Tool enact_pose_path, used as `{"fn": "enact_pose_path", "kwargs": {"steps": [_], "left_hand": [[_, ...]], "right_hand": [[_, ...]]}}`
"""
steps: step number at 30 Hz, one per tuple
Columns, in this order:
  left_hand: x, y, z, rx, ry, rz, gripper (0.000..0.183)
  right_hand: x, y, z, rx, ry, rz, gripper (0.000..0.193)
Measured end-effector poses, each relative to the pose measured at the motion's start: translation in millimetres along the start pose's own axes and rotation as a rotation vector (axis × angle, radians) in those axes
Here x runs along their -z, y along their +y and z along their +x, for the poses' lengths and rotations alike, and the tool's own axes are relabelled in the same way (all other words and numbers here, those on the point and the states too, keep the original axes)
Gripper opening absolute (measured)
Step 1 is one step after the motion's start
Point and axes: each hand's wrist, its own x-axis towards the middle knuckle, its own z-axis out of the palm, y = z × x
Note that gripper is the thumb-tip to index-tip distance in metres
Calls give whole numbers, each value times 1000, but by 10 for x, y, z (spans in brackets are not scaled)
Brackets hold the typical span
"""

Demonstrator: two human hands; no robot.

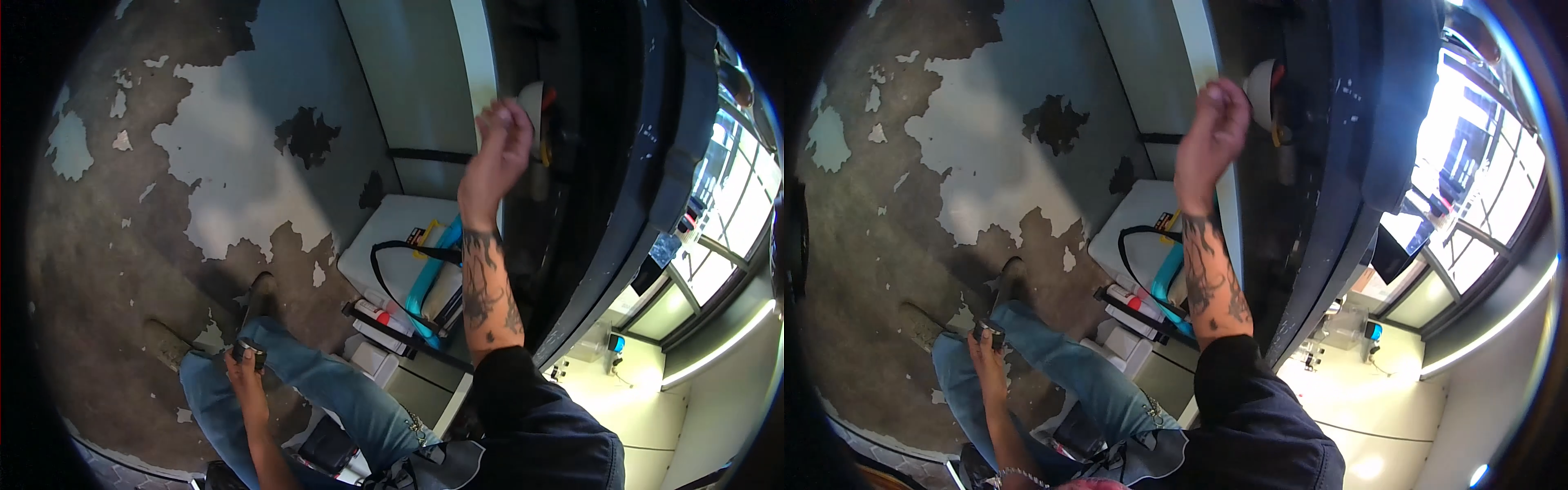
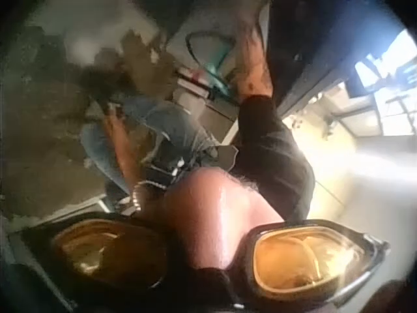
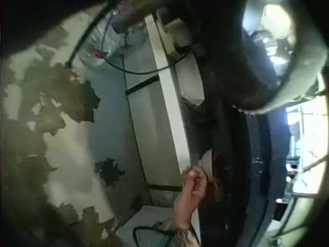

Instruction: The recorder prepares iced coffee drinks, serves them to a customer through a drive-through window, and cleans coffee equipment using a brush.

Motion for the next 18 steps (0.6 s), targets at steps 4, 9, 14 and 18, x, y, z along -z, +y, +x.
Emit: {"fn": "enact_pose_path", "kwargs": {"steps": [4, 9, 14, 18], "left_hand": [[-2, 71, -33, -51, -110, -18, 50], [-57, 11, -21, -37, -85, -31, 56], [-35, -125, 22, -30, -147, 77, 54], [8, -301, 79, -50, -142, 200, 52]], "right_hand": [[802, 141, -290, -215, 402, 186, 47], [999, -2, -21, -311, 399, -52, 49], [1007, -54, 213, -374, 324, -22, 46], [1252, 154, 238, -429, 329, 167, 42]]}}
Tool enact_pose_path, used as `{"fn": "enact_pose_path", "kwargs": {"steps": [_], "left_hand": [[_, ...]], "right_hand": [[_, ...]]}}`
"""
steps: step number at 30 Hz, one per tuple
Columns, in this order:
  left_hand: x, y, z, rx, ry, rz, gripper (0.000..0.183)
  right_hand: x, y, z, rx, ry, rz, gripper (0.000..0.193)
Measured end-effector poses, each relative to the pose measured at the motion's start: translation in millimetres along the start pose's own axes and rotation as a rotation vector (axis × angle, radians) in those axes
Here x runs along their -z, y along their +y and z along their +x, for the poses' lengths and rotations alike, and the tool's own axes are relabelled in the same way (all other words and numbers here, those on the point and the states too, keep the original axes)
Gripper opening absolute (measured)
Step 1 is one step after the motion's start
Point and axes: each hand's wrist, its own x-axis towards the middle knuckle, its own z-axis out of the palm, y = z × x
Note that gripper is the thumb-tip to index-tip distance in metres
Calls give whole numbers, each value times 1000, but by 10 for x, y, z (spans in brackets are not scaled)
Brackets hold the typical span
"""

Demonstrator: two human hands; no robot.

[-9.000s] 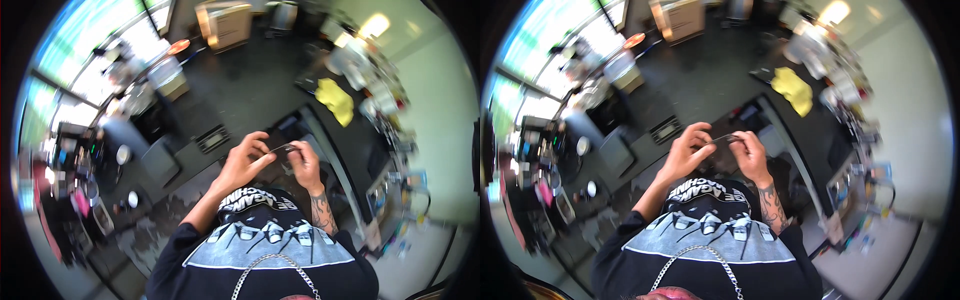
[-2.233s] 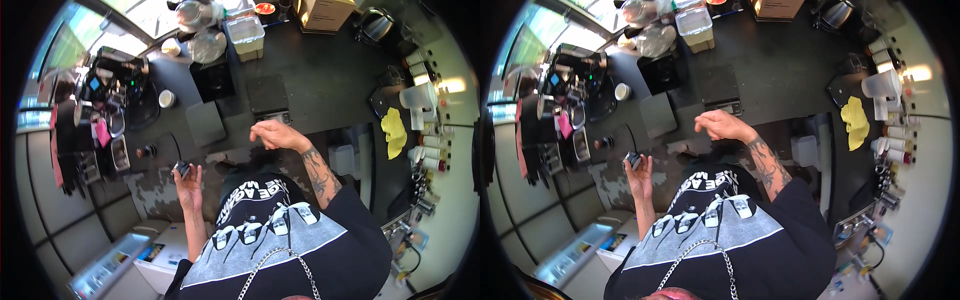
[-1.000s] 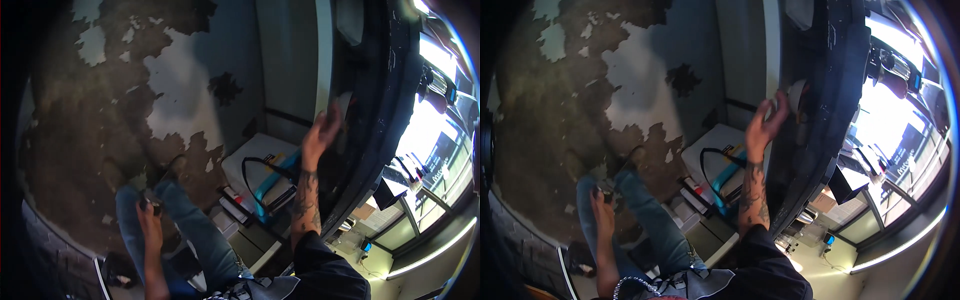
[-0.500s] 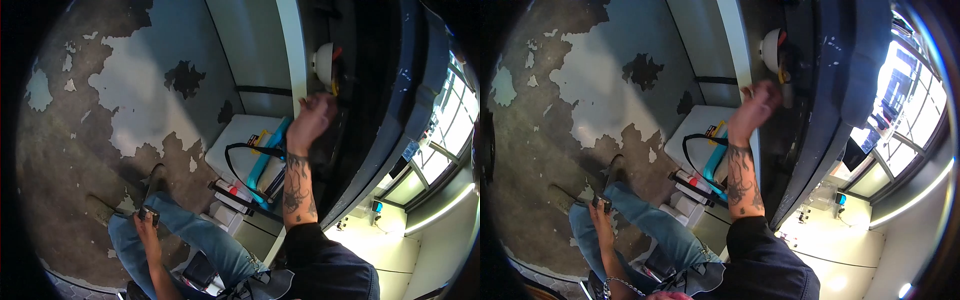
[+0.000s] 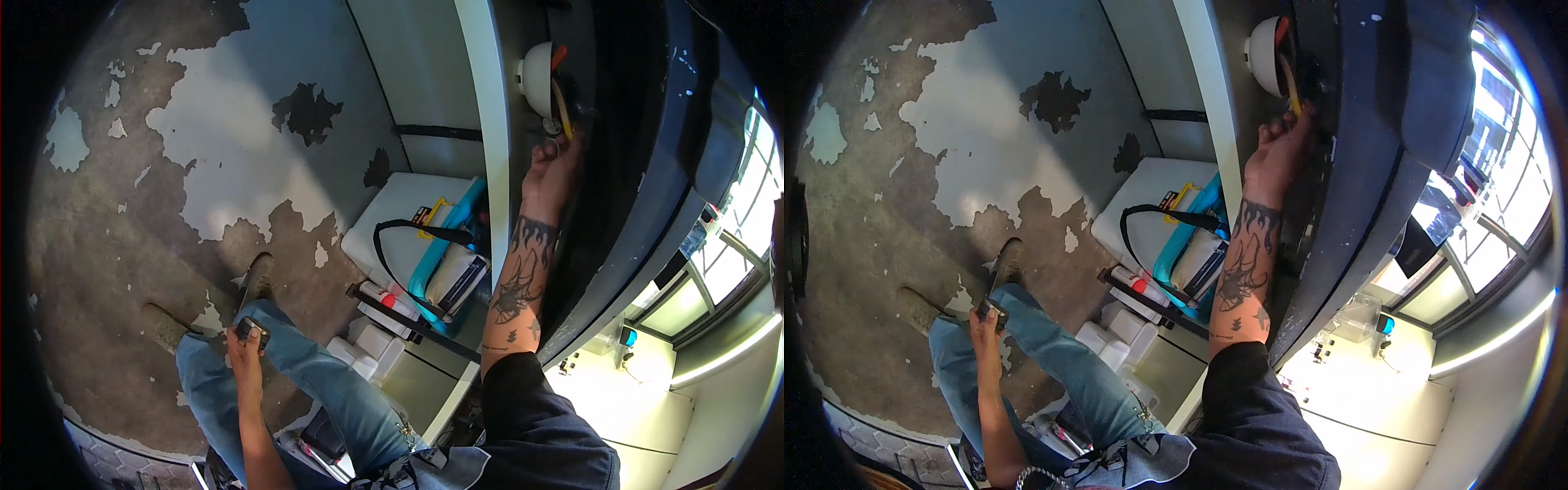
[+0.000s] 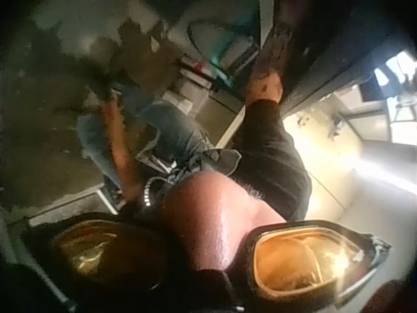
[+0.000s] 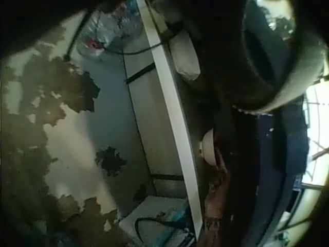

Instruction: The recorder prepares iced coffee drinks, serves them to a customer through a drive-through window, and cleans coffee equipment using a brush.

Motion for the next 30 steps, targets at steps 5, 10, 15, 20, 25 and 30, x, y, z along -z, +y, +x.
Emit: {"fn": "enact_pose_path", "kwargs": {"steps": [5, 10, 15, 20, 25, 30], "left_hand": [[-121, 72, -8, 62, -73, 40, 73], [-61, 133, -57, 23, -71, 91, 68], [438, 185, -529, -36, -110, 126, 52], [1123, 751, -1819, -144, -21, 196, 42], [1514, 2146, -2768, -339, 33, 311, 39], [1385, 3703, -3184, -574, 78, 326, 34]], "right_hand": [[288, 125, 17, -21, 9, 264, 32], [743, 66, -736, -242, -125, 535, 39], [1169, -196, -2532, -656, -319, 322, 23], [1006, -892, -4014, -1810, -38, 610, 21], [187, -2707, -3642, -1280, -735, 617, 25], [47, -3803, -2483, -593, -643, 811, 49]]}}
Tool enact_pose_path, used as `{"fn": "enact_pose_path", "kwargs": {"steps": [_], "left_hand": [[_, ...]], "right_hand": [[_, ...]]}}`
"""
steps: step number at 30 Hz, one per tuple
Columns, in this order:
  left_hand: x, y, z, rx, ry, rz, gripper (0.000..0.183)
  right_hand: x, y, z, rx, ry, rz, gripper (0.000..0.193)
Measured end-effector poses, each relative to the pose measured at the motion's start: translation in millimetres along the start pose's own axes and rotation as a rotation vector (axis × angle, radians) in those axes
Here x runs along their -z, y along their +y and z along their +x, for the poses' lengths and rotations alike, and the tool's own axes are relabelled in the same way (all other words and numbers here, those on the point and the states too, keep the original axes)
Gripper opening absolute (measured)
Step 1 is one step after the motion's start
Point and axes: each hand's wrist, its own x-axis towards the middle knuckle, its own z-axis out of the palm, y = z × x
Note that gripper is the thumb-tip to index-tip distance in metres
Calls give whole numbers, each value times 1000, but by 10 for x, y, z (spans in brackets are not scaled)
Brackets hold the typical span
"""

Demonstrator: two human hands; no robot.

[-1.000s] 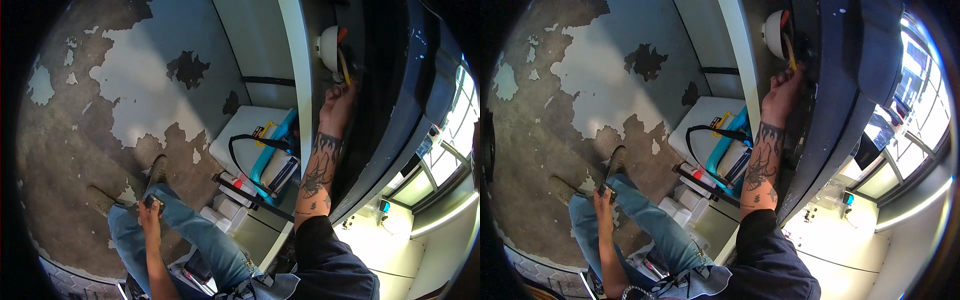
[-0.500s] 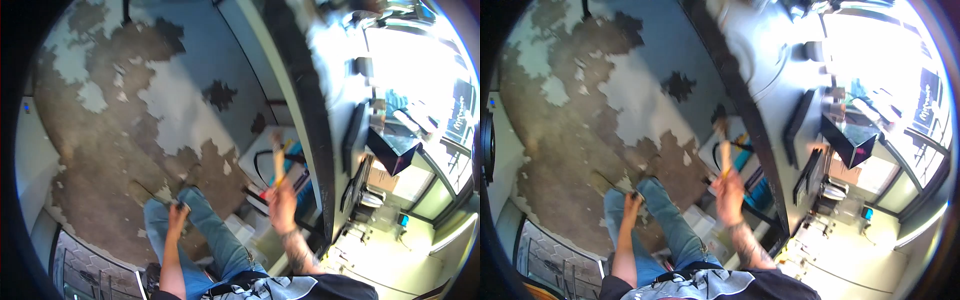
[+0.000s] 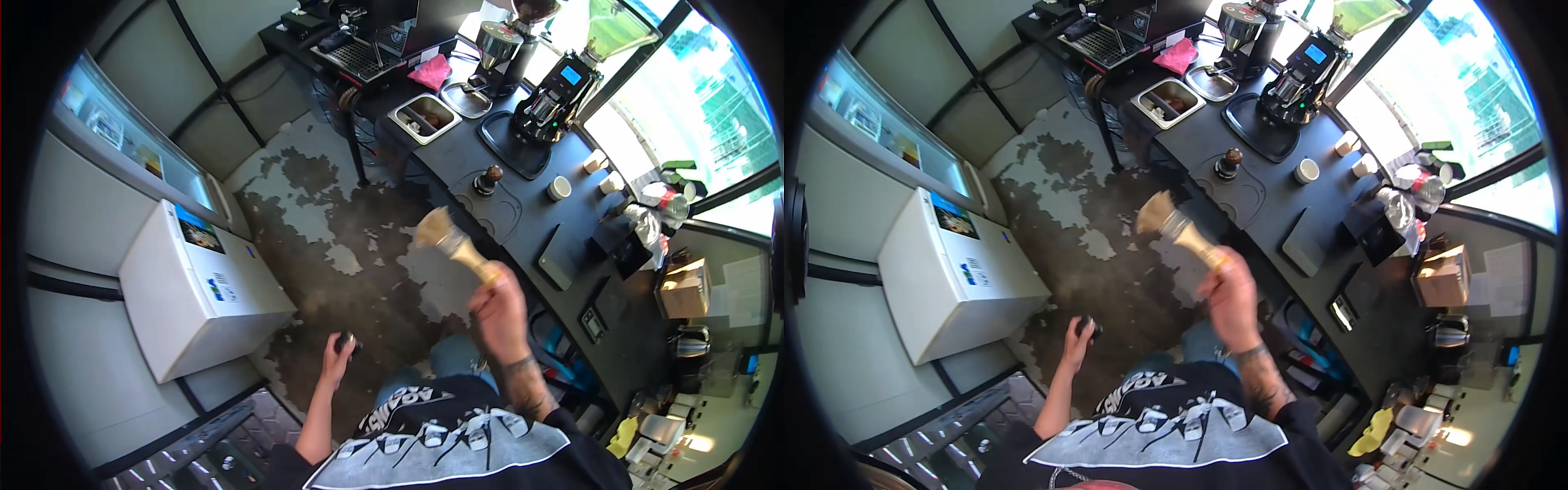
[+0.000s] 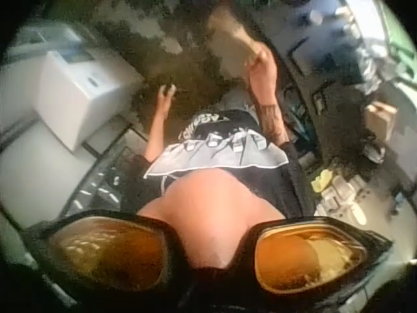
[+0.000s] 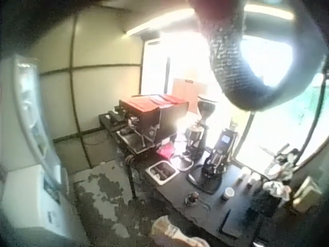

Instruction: The recorder prepares iced coffee drinks, serves them to a customer through a drive-through window, and cleans coffee equipment using a brush.

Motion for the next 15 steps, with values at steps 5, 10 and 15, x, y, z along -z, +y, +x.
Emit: {"fn": "enact_pose_path", "kwargs": {"steps": [5, 10, 15], "left_hand": [[-36, 832, 1042, -127, -36, -13, 29], [-756, 1608, 1826, -178, -233, -378, 32], [-1370, 2346, 2280, -99, -279, -406, 37]], "right_hand": [[-212, -709, 348, 342, -60, 219, 35], [-99, -431, 1058, 295, -2, -142, 21], [-238, -525, 1973, 140, 71, -35, 23]]}}
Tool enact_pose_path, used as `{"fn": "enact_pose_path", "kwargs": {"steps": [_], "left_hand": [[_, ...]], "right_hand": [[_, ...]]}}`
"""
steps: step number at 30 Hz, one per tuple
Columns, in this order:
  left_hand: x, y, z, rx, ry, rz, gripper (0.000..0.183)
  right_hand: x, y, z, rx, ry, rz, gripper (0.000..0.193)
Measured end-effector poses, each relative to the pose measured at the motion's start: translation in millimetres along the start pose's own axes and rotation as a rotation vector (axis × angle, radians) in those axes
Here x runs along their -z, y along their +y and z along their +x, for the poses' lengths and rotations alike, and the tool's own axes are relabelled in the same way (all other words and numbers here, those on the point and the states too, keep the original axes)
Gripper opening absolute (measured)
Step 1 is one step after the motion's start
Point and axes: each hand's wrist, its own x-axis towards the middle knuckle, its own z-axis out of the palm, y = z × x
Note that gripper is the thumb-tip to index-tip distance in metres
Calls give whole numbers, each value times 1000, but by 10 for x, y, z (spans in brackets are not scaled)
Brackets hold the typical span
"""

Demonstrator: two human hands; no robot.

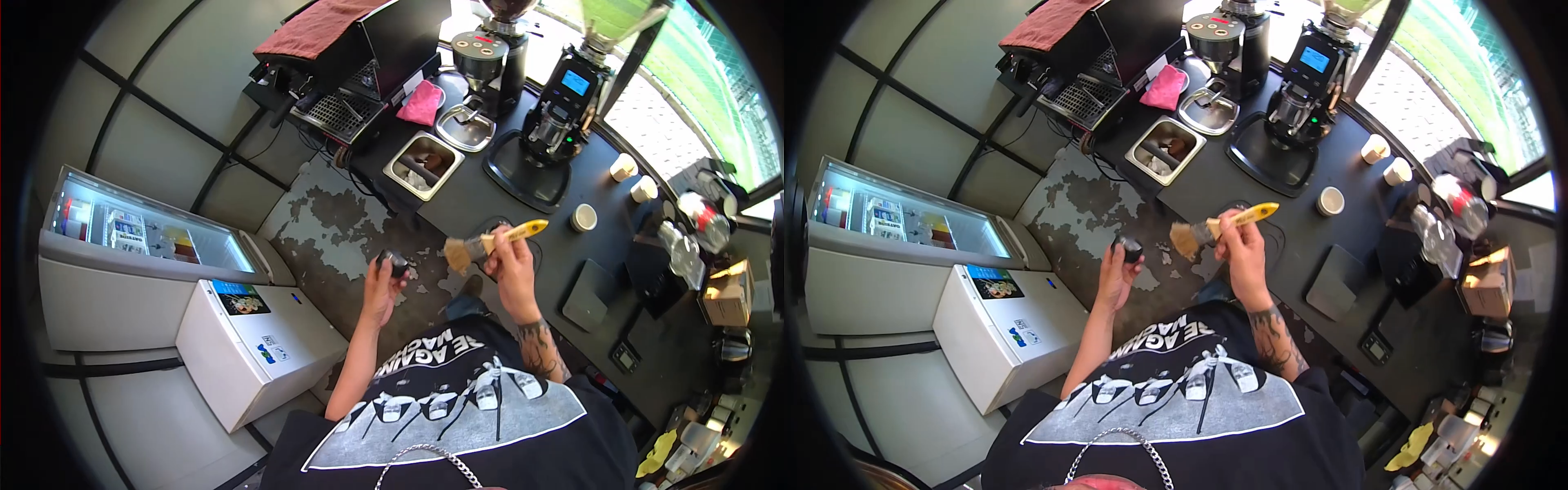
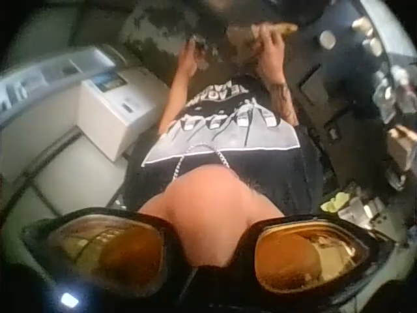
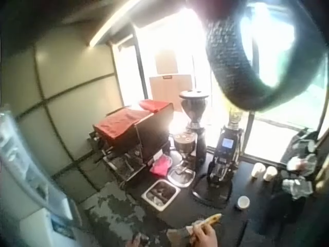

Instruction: The recorder prepares iced coffee drinks, serves them to a customer through a drive-through window, and cleans coffee equipment using a brush.

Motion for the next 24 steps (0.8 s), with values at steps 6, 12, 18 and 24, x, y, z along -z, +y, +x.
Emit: {"fn": "enact_pose_path", "kwargs": {"steps": [6, 12, 18, 24], "left_hand": [[-595, 746, 998, -161, -99, 469, 64], [-682, 960, 1885, -35, -271, 456, 69], [-419, 885, 2689, 72, -414, 400, 65], [-432, 890, 3081, 389, -398, 180, 41]], "right_hand": [[-307, -281, 1380, -4, -265, -313, 32], [-866, -240, 2116, 180, -338, -744, 26], [-1001, -8, 2534, 396, -20, -871, 22], [-1022, 209, 2330, 371, 92, -970, 20]]}}
